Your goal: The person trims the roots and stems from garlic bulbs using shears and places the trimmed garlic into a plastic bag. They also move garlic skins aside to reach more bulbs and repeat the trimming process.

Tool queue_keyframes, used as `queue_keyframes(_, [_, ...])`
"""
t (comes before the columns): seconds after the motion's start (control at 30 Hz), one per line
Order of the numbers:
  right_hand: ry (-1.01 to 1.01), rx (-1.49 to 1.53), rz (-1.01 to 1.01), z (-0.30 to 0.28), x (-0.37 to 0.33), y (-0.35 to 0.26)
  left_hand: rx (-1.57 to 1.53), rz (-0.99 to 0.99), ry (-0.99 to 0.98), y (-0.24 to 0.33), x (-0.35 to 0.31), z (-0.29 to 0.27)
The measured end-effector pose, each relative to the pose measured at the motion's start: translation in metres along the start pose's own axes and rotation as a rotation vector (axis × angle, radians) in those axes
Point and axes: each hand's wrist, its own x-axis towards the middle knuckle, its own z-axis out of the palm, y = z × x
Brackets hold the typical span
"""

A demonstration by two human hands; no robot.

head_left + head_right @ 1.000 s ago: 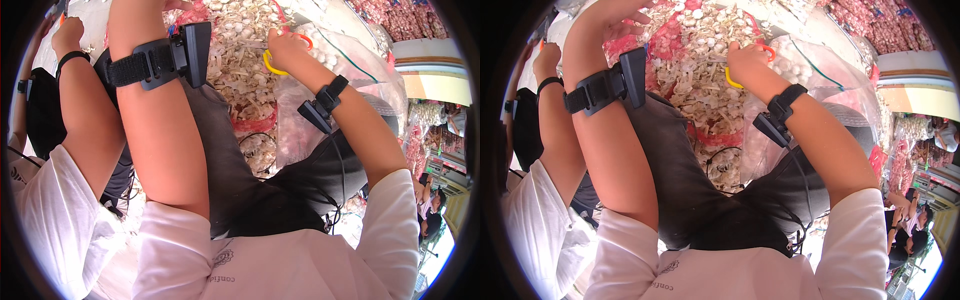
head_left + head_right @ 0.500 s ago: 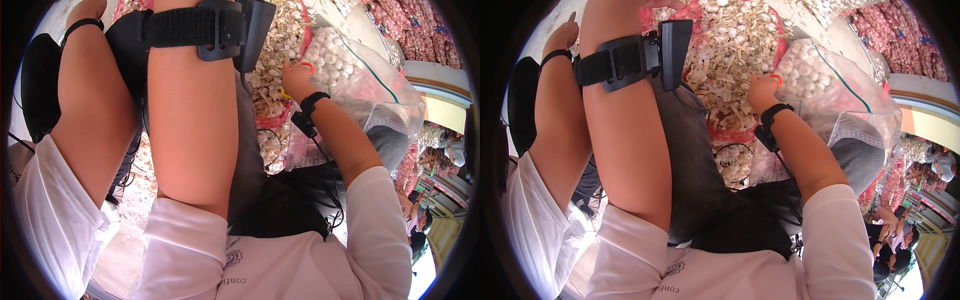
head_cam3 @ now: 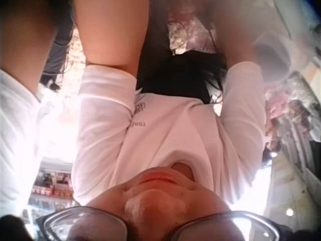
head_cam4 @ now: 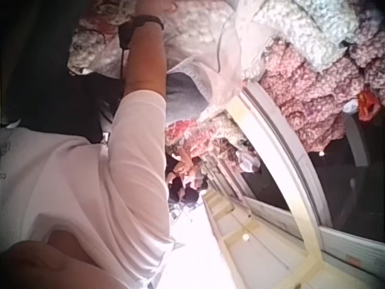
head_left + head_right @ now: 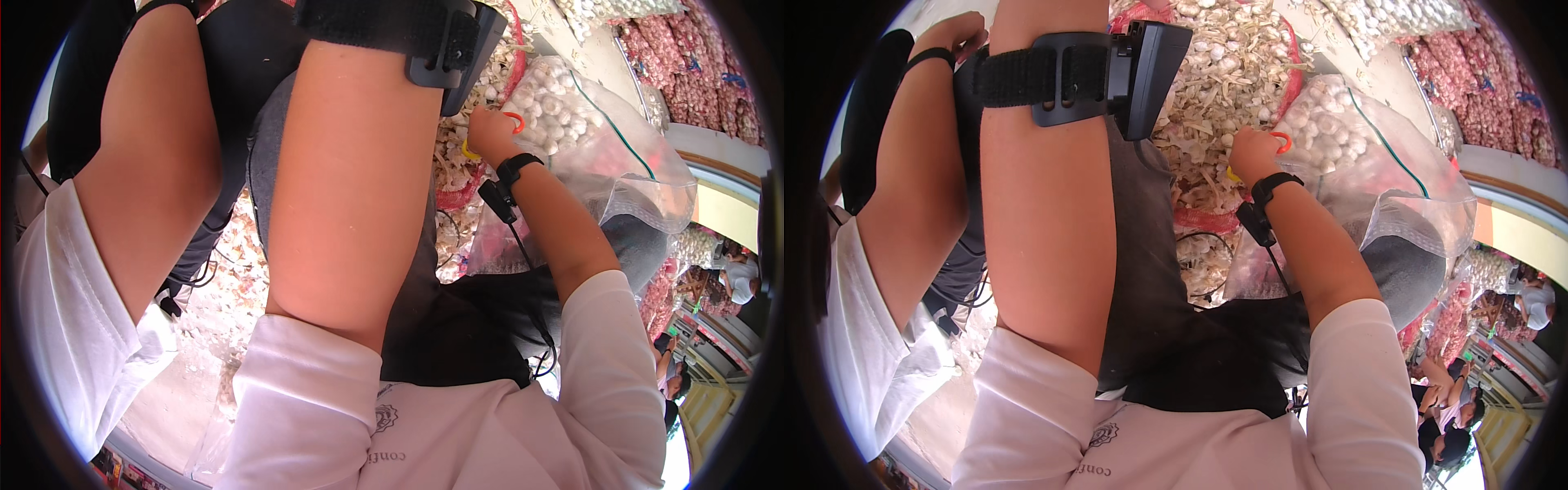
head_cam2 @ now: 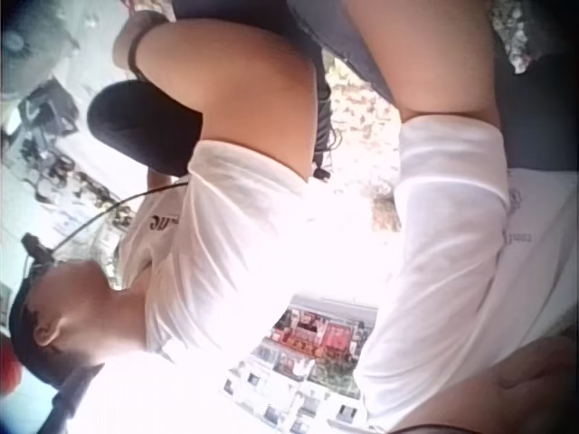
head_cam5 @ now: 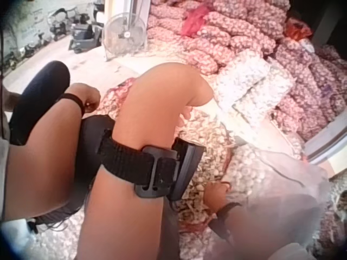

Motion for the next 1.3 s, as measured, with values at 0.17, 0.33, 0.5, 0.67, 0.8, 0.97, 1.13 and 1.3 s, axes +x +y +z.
queue_keyframes(0.17, [-0.133, 0.158, -0.036, -0.072, -0.016, 0.033, -0.04, -0.038, -0.036, 0.005, -0.001, 0.018])
queue_keyframes(0.33, [-0.262, 0.626, -0.138, -0.156, -0.023, 0.102, -0.139, -0.134, -0.059, -0.002, 0.013, 0.04])
queue_keyframes(0.5, [0.035, 1.535, -0.024, -0.23, -0.117, 0.129, 0.055, 0.007, 0.045, -0.009, 0.027, 0.035])
queue_keyframes(0.67, [-0.005, 2.1, -0.271, -0.247, -0.144, 0.123, -0.377, 0.217, -0.025, 0.011, -0.009, 0.023])
queue_keyframes(0.8, [-0.057, 2.146, -0.382, -0.244, -0.16, 0.127, -0.595, 0.425, 0.142, 0.035, -0.015, 0.036])
queue_keyframes(0.97, [-0.073, 2.046, -0.397, -0.247, -0.173, 0.121, -0.858, 0.55, 0.125, 0.051, -0.017, 0.045])
queue_keyframes(1.13, [0.279, 1.918, -0.392, -0.236, -0.17, 0.105, -1.029, 0.518, 0.22, 0.068, -0.033, 0.045])
queue_keyframes(1.3, [0.694, 1.275, -0.182, -0.232, -0.169, 0.102, -0.818, 0.36, 0.425, 0.055, -0.026, 0.044])
